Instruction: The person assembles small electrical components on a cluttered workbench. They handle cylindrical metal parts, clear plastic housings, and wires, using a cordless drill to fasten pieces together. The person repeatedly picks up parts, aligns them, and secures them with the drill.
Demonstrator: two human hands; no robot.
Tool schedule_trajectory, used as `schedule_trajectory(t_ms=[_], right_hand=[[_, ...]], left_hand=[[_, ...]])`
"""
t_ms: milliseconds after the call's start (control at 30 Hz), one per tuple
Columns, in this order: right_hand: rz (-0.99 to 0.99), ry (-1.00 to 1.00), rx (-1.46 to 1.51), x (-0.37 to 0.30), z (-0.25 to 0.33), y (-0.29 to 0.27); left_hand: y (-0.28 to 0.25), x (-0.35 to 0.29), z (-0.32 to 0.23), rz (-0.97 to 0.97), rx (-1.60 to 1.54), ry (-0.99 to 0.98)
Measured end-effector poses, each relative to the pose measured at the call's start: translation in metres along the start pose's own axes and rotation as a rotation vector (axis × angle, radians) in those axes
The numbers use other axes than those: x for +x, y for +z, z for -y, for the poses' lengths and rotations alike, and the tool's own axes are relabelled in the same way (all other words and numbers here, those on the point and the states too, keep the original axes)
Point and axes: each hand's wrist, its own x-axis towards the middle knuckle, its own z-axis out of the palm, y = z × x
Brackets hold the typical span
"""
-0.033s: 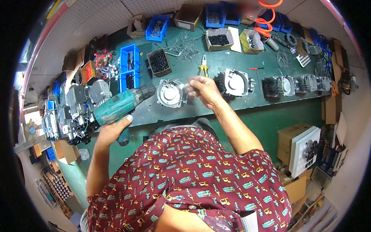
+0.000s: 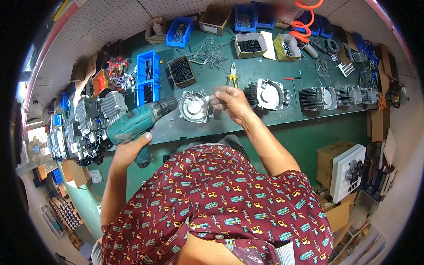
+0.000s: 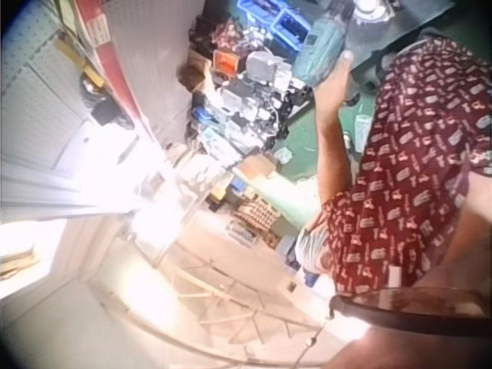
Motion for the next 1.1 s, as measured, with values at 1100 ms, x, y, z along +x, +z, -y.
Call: schedule_trajectory(t_ms=[1100], right_hand=[[0.218, 0.13, -0.059, 0.006, 0.03, 0.024]], left_hand=[[-0.016, -0.013, 0.057, -0.036, -0.138, 0.068]])
